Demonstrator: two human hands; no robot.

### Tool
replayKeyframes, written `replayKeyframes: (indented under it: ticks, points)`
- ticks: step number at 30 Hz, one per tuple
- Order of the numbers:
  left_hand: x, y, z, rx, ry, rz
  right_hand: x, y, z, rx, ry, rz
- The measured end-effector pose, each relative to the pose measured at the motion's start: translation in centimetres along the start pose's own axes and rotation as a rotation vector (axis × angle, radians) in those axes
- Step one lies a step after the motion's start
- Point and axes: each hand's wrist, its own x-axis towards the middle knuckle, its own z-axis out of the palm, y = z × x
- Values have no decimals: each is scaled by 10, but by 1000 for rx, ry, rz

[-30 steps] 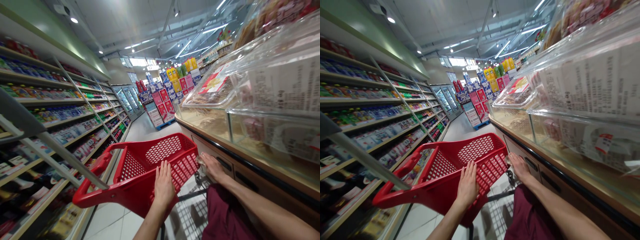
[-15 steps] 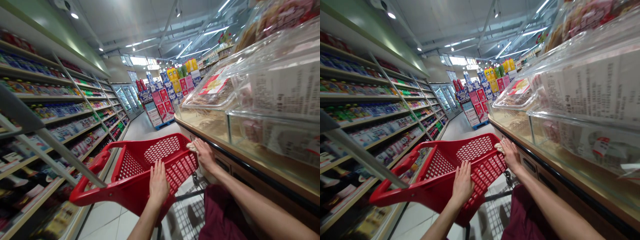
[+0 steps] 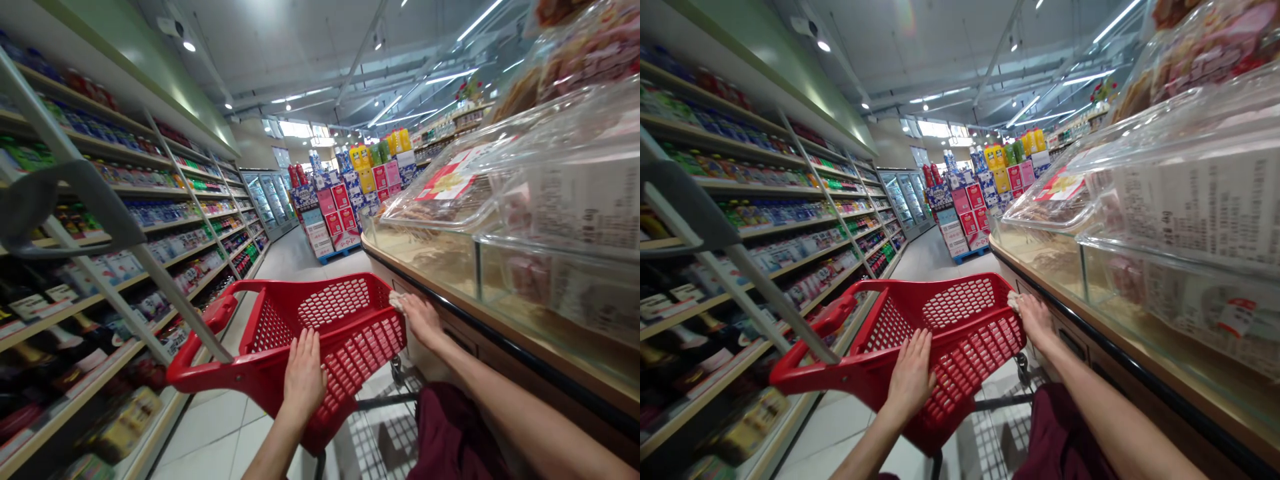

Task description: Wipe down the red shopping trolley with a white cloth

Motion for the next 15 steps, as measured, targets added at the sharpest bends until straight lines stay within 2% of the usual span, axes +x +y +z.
replayKeyframes:
  ticks: [2, 5, 7, 9, 12, 13, 15]
  points:
    - [-4, -3, -2, 17, 1, -5, -3, -10, 2, -5, 12, 17]
    - [-6, -1, -3, 36, -12, -21, -13, -44, 10, 49, 65, -207]
    - [-7, 0, -3, 31, -23, -10, -17, -55, 11, 70, 66, -340]
    - [-8, 0, -2, 16, -28, 2, -14, -47, 7, 39, 19, -284]
    - [-9, 0, -3, 4, -26, -14, -7, -32, -3, -27, -56, -1]
    - [-9, 0, -3, 0, -27, -23, -6, -33, -4, -28, -63, 32]
    - [-10, 0, -4, -13, -32, -32, -9, -47, -3, 8, -41, -72]
